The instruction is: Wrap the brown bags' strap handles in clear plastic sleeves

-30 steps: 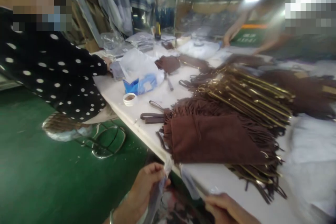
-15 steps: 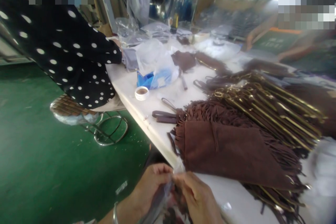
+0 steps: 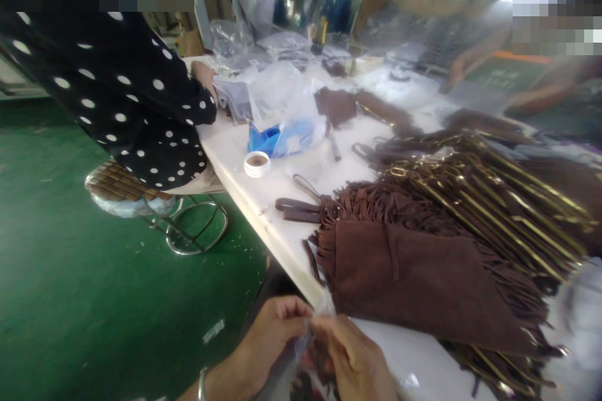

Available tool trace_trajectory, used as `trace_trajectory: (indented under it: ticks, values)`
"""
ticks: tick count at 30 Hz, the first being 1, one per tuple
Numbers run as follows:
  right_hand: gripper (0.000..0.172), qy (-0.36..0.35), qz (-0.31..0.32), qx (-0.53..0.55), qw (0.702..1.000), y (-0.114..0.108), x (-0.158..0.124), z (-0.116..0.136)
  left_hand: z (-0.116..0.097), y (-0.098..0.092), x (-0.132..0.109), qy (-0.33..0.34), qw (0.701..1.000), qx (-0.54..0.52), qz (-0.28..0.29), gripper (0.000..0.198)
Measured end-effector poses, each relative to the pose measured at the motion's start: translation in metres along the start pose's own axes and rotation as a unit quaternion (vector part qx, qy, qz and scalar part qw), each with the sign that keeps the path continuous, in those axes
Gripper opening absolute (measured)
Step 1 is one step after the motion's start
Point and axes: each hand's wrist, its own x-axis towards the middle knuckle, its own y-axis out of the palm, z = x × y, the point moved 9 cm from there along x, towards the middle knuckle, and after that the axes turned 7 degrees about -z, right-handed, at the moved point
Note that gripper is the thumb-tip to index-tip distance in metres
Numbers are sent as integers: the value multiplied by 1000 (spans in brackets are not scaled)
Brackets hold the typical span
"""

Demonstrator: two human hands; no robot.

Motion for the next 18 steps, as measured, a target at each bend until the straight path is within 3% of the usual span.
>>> trace_trajectory:
  ticks: [10,18]
  values:
    - [29,6,-32,43,999,-3,-6,-7,-9,1,-2,15,999,39,3,18]
    - [33,-60,-99,-6,993,0,-8,1,-8,2,-3,23,998,64,-1,18]
